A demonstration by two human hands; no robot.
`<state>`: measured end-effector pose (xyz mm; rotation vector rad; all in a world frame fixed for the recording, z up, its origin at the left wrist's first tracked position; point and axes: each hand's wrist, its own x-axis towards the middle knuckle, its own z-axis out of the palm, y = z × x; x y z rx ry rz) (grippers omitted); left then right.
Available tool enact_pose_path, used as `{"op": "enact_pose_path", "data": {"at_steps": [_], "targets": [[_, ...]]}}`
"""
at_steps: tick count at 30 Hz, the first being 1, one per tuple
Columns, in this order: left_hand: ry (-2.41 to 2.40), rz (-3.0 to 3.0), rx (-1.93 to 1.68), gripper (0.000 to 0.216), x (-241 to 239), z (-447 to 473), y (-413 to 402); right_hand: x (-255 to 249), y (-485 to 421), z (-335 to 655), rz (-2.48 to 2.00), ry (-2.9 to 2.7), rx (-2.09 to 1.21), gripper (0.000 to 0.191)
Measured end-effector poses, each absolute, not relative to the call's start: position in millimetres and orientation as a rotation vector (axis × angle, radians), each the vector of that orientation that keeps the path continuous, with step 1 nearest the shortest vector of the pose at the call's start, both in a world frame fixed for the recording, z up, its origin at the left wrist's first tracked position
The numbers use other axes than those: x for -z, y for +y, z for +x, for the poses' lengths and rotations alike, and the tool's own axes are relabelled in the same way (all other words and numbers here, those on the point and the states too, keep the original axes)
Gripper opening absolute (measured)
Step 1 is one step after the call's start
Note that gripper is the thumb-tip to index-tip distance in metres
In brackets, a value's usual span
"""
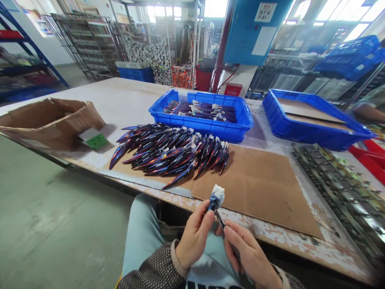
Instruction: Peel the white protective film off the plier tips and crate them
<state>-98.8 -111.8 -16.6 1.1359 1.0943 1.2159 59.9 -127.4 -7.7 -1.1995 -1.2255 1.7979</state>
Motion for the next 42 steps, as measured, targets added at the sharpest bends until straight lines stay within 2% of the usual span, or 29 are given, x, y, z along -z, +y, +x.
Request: {"op": "enact_pose_path", "data": {"at_steps": [10, 21, 26, 32, 34, 38, 42], "targets": [[1.177, 1.402, -1.284, 0.041, 25.7, -105.5, -142.4, 1.2, -155.7, 51.5, -1.354, -1.038, -1.706, 0.055], [0.999, 1.659, -1.207, 0.037, -1.9, -117.0, -143.7, -17.8, -136.9, 76.0, -1.300, -1.429, -1.542, 0.055], [0.988, 1.786, -1.104, 0.036, -6.1, -128.5, -142.2, -30.0, -123.9, 95.1, -1.308, -1.674, -1.525, 0.051], [0.973, 2.031, -0.793, 0.032, -17.6, -155.1, -134.6, -47.3, -113.3, 117.0, -1.268, -2.096, -1.161, 0.035], [1.008, 2.061, -0.727, 0.032, -17.6, -168.0, -128.3, -48.8, -111.5, 131.2, -1.309, -1.987, -1.142, 0.032], [1.320, 1.925, -0.782, 0.029, -7.7, -193.2, -100.8, -43.3, -102.3, 164.3, -1.503, -1.413, -1.084, 0.044], [1.473, 1.972, -0.691, 0.032, -5.8, -189.9, -49.1, -16.5, -78.4, 171.1, -1.499, -1.527, -1.139, 0.043]]}}
